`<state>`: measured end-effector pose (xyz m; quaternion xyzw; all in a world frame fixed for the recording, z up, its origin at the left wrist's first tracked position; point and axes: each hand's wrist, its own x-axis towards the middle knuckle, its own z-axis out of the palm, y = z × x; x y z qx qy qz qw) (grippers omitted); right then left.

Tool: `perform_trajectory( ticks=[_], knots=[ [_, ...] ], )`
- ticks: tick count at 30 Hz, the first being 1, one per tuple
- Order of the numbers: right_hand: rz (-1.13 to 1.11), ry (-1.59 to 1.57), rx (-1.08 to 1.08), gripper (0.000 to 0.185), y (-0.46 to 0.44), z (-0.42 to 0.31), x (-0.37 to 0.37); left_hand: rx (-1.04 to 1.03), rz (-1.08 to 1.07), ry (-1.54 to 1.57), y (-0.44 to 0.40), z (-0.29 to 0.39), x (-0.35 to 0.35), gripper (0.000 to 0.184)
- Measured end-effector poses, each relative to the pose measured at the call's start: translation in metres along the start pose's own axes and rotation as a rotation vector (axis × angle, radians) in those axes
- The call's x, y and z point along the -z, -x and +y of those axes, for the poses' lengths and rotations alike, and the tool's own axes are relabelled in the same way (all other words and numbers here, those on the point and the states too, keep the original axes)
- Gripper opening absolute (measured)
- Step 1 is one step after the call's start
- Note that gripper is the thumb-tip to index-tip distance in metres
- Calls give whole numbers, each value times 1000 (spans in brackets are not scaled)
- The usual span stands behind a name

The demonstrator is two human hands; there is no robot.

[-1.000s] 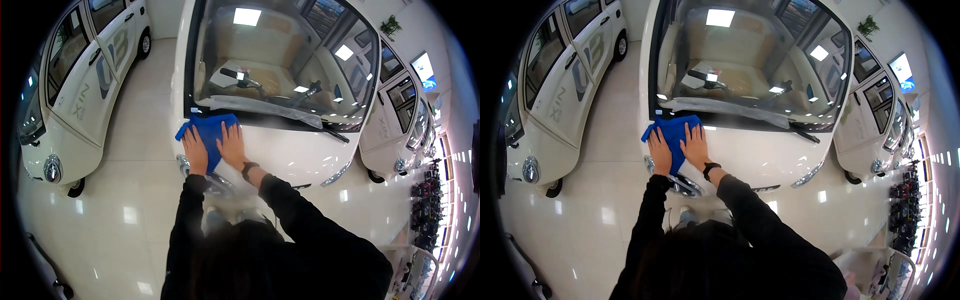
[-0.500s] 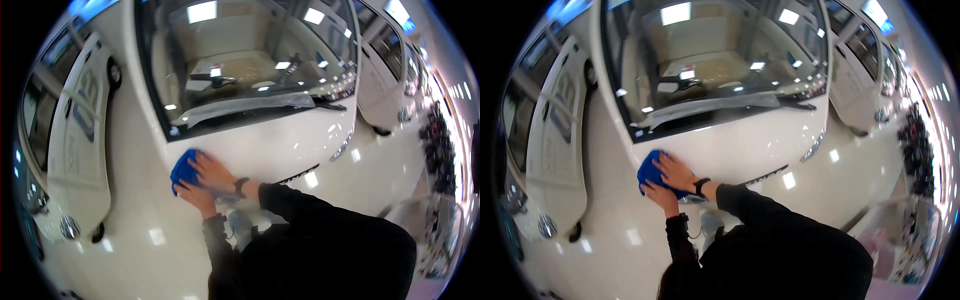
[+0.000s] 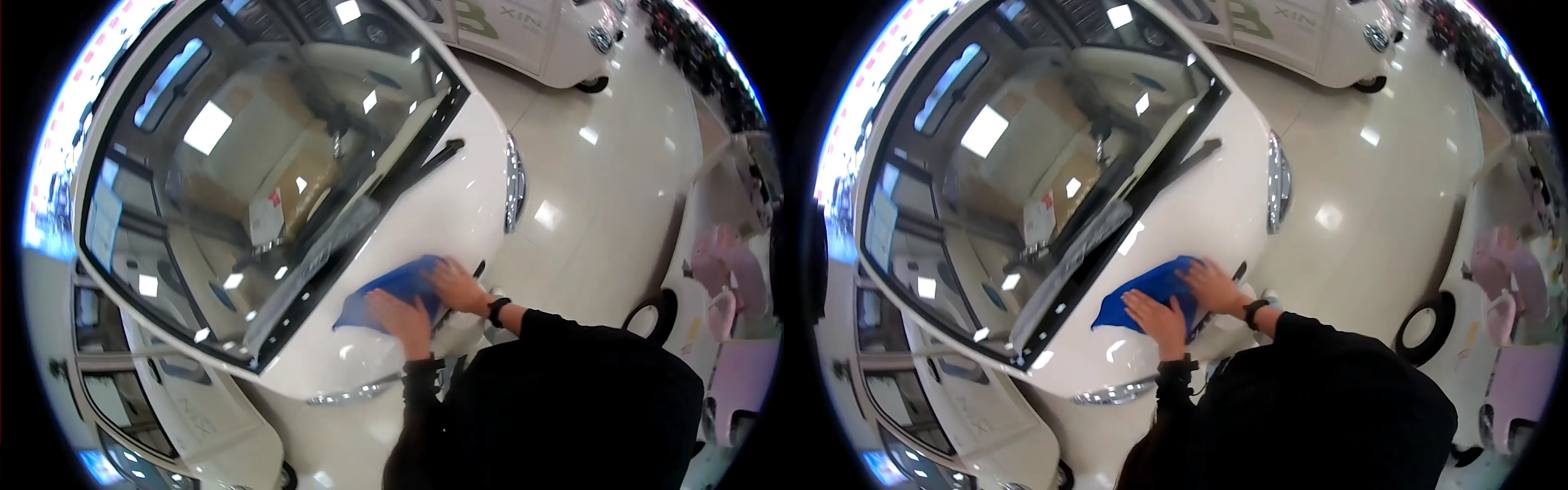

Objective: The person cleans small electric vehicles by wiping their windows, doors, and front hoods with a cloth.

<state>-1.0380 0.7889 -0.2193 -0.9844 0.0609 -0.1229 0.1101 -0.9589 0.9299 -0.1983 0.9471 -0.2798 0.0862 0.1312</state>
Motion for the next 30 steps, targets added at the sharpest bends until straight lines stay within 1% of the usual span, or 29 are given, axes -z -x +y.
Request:
perform_trajectory(
  ticks=[1, 3, 5, 7, 8, 10, 11, 12, 13, 14, 15, 16, 18, 21, 23, 24, 25, 27, 28, 29, 30],
  knots=[
    [38, 18, -97, 63, 6, 29, 5, -35, 4, -15, -15, 26, -7, 88],
    [101, 51, -303, 66, 13, 80, 9, -246, -46, 9, -39, 75, -24, 87],
    [181, -35, -480, 71, 15, 122, 19, -359, -64, 67, -64, 129, -44, 86],
    [266, -44, -571, 74, 4, 160, 27, -442, -83, 92, -88, 179, -64, 85],
    [273, -53, -589, 74, -5, 180, 33, -493, -102, 27, -100, 200, -74, 83],
    [235, 5, -592, 76, -27, 218, 50, -558, -107, 2, -122, 233, -90, 81],
    [261, -2, -586, 76, -41, 244, 54, -604, -110, -19, -129, 247, -97, 78],
    [277, -7, -570, 76, -55, 266, 59, -662, -55, 7, -137, 257, -101, 74],
    [287, -48, -544, 83, -70, 286, 65, -664, -69, 2, -146, 268, -105, 74],
    [283, -2, -503, 84, -82, 307, 64, -656, -55, 97, -156, 279, -108, 73],
    [238, -50, -468, 86, -94, 318, 80, -647, -38, 191, -166, 288, -112, 72],
    [246, -44, -458, 87, -103, 332, 82, -652, -5, 181, -175, 297, -116, 72],
    [249, -42, -451, 89, -116, 356, 86, -649, -10, 167, -193, 313, -123, 72],
    [217, -130, -490, 90, -120, 384, 85, -652, -28, 153, -210, 334, -126, 74],
    [123, -430, -725, 90, -125, 400, 85, -679, -34, 142, -219, 341, -123, 75],
    [167, -526, -750, 87, -126, 416, 66, -691, -33, 145, -223, 346, -126, 76],
    [184, -524, -756, 87, -124, 421, 64, -701, -32, 150, -227, 350, -127, 78],
    [237, -694, -836, 77, -113, 428, 54, -720, -36, 151, -230, 355, -130, 78],
    [443, -592, -922, 62, -109, 423, 38, -736, -3, 149, -231, 356, -133, 77],
    [441, -590, -932, 62, -101, 422, 24, -749, 28, 147, -229, 354, -136, 76],
    [491, -563, -986, 57, -93, 405, 35, -751, 19, 152, -227, 352, -135, 76]
  ],
)
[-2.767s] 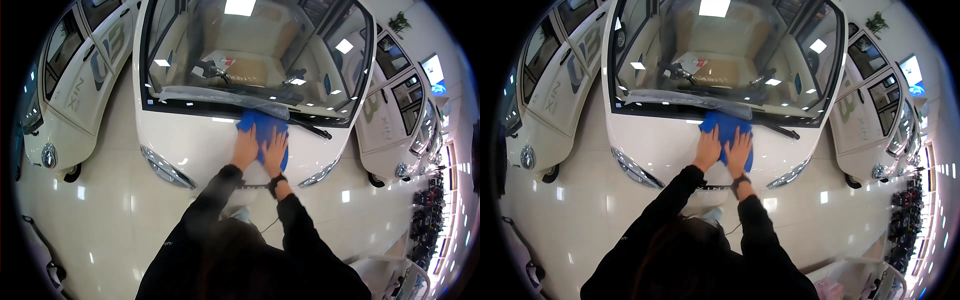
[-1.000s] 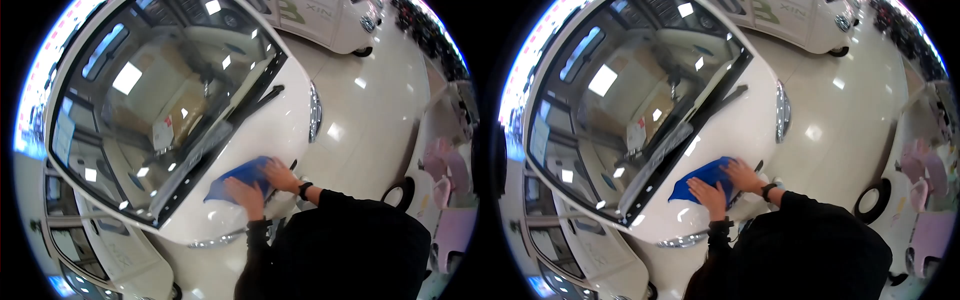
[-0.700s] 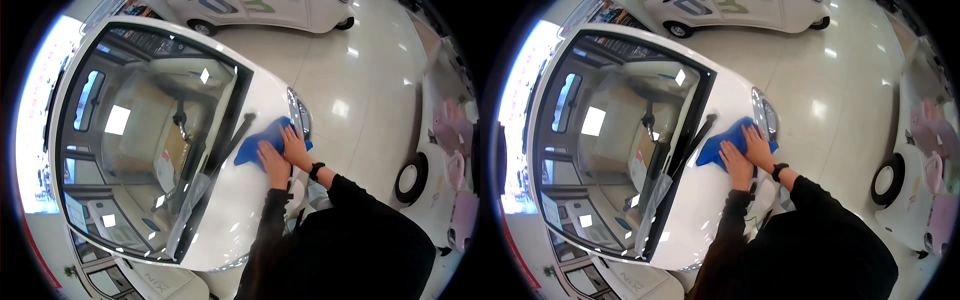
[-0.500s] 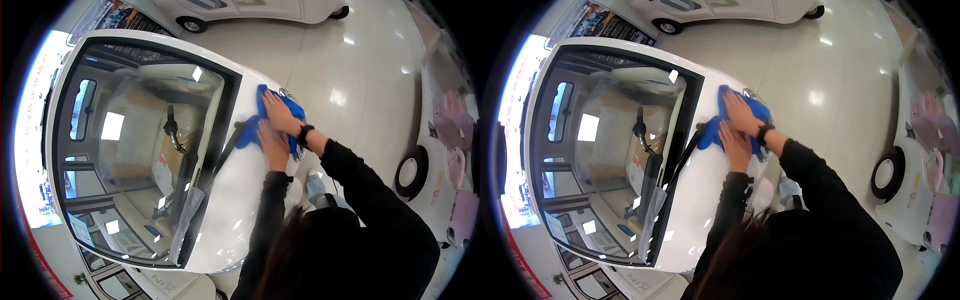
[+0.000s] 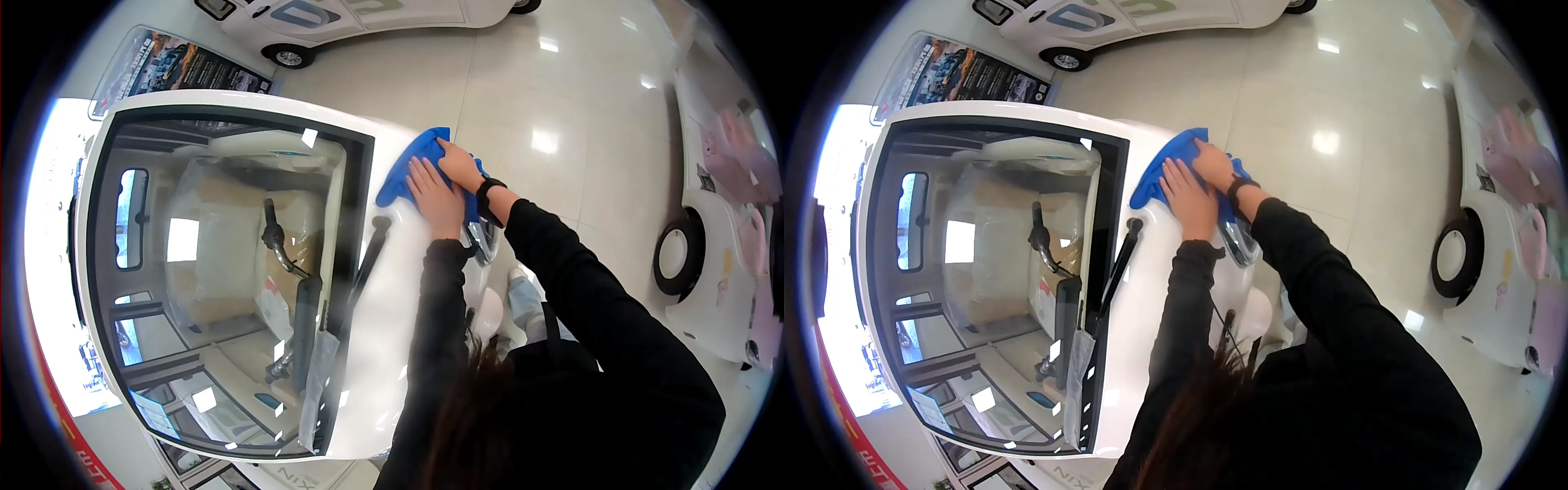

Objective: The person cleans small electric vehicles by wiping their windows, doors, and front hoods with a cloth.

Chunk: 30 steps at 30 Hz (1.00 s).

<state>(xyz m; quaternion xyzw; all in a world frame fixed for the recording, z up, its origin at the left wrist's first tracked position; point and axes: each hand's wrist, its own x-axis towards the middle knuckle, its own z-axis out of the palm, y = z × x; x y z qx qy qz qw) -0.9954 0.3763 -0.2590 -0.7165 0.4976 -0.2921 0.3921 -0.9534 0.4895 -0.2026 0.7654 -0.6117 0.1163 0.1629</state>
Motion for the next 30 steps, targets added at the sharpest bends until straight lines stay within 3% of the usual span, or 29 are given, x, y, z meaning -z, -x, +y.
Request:
perform_trajectory(
  ticks=[4, 11, 15, 17, 20, 22, 23, 26, 28, 30],
  knots=[
    [205, 1, -53, 50, 31, -1, 4, -56, -25, -24, 16, 4, 4, 68],
    [283, 35, -118, 59, 113, 31, -1, -120, -112, 34, 101, 16, 17, 56],
    [82, 11, -187, 82, 193, 41, -9, -186, -196, -41, 175, 2, 43, 55],
    [58, 119, -214, 95, 243, 65, -49, -183, -155, -20, 221, -12, 48, 56],
    [-12, 55, -352, 102, 317, 72, -100, -193, -188, 46, 287, -30, 71, 56],
    [-127, -300, -474, 89, 373, 56, -119, -169, -221, 51, 338, -46, 95, 55],
    [-143, -310, -479, 89, 394, 47, -127, -165, -222, 53, 357, -56, 106, 55],
    [-1091, 150, -568, 50, 428, -29, -93, -162, -292, -37, 434, -80, 143, 54],
    [-1249, 118, 800, 59, 462, 23, -126, -115, -402, -123, 491, -96, 162, 55],
    [-1379, -98, 854, 70, 500, 13, -154, 10, -441, -118, 546, -109, 177, 58]
  ],
)
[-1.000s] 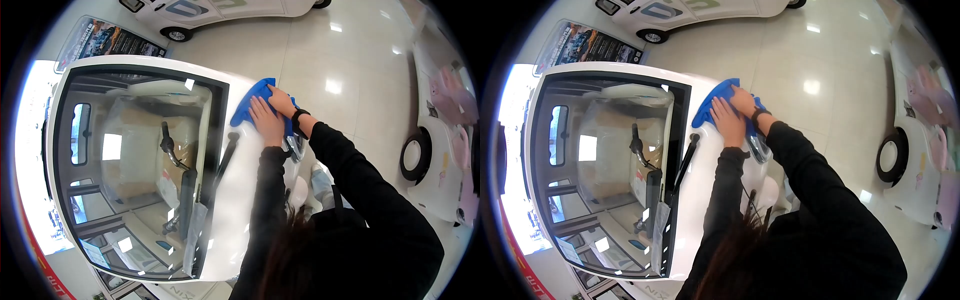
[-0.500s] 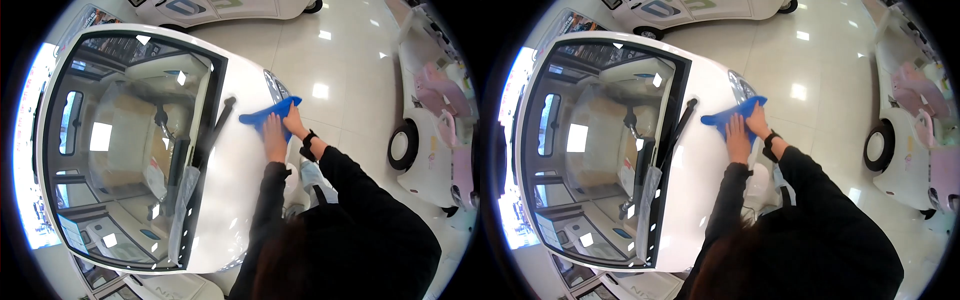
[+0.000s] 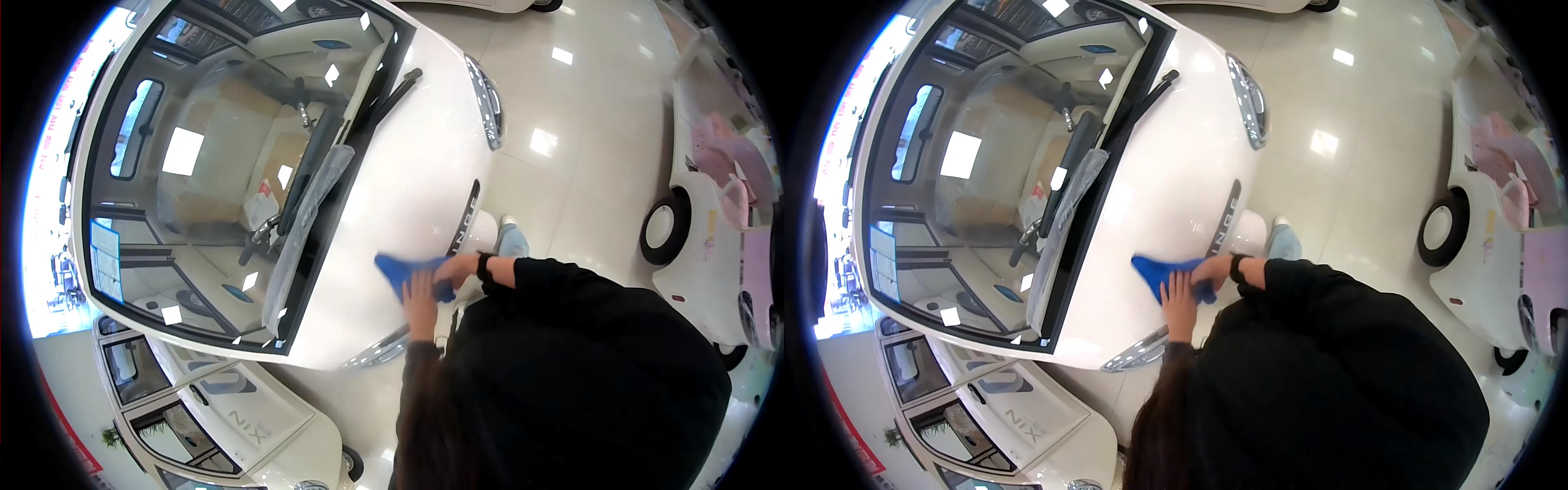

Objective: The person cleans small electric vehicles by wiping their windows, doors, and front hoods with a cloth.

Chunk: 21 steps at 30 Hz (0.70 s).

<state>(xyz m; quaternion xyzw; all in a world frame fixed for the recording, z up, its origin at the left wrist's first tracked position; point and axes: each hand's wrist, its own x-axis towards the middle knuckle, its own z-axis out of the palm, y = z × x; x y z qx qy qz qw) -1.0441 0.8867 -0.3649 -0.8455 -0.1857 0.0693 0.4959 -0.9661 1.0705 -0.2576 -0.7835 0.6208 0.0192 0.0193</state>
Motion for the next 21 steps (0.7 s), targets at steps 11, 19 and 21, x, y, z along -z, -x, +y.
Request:
perform_trajectory(
  ticks=[11, 19, 21],
  knots=[
    [-64, -121, -84, 27, -88, -72, -4, 430, 13, -108, 85, -53, 36, 60],
    [175, -834, -413, 30, -49, -55, 135, 566, 118, -34, -57, -23, 59, 86],
    [264, -860, -414, 34, -26, -48, 170, 535, 134, -57, -102, -15, 63, 84]
  ],
)
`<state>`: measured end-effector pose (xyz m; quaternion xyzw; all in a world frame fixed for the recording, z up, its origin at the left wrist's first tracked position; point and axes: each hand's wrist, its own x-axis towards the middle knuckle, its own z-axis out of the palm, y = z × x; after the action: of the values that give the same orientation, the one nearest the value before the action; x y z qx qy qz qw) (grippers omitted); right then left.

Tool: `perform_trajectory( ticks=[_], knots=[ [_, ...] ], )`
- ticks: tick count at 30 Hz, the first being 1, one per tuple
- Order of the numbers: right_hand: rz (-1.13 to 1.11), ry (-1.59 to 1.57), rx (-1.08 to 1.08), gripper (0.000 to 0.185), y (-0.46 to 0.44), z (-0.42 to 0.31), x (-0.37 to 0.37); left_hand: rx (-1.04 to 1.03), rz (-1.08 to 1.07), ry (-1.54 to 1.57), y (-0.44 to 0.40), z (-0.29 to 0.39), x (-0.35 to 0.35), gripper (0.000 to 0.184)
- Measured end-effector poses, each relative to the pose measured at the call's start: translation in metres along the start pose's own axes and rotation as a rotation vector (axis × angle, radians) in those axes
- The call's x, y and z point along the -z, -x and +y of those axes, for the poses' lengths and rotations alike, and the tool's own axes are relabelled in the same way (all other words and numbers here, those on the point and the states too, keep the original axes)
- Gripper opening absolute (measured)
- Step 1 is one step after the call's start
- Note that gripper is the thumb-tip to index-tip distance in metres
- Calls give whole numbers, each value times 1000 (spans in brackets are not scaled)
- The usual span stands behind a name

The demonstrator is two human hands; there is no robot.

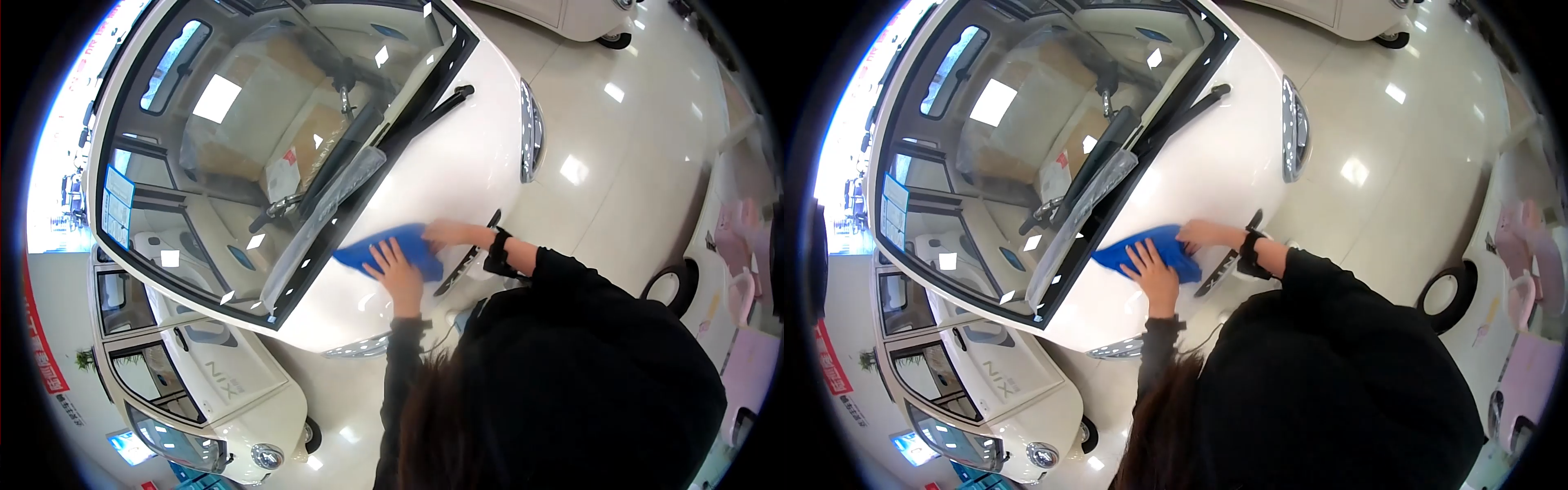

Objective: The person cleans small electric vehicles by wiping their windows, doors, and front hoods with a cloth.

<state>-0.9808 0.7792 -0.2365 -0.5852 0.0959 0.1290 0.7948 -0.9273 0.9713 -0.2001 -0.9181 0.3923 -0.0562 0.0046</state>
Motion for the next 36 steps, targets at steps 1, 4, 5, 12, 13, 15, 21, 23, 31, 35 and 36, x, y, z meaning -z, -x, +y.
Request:
perform_trajectory(
  ticks=[1, 4, 5, 12, 13, 15, 21, 23, 31, 35, 36],
  knots=[
    [74, -47, 31, 37, 6, -6, 19, -18, 11, 26, -16, 14, 3, 83],
    [233, 773, 303, 33, 17, -30, 74, -79, 90, 74, -65, 51, 10, 77],
    [219, 789, 296, 33, 22, -36, 82, -97, 105, 94, -81, 62, 13, 76],
    [725, 865, 145, 32, 31, -67, 117, -45, 240, 222, -138, 118, 7, 78],
    [746, 1016, 149, 28, 29, -74, 113, -39, 231, 235, -142, 119, 6, 79],
    [737, 1153, 99, 26, 30, -87, 99, -22, 246, 235, -144, 119, -1, 79],
    [804, 1429, -52, 24, 25, -76, 77, -3, 148, 249, -125, 103, 24, 72],
    [750, 1447, -34, 27, 35, -63, 66, -156, 190, 256, -107, 91, 19, 74],
    [904, 1401, 246, 55, 36, 46, -51, 12, 201, 387, 46, -5, -16, 68],
    [588, 1446, 463, 70, 11, 31, -142, 288, 175, 296, 130, -66, -31, 68],
    [490, 1505, 494, 70, -3, 21, -161, 383, 205, 282, 142, -82, -32, 67]
  ],
)
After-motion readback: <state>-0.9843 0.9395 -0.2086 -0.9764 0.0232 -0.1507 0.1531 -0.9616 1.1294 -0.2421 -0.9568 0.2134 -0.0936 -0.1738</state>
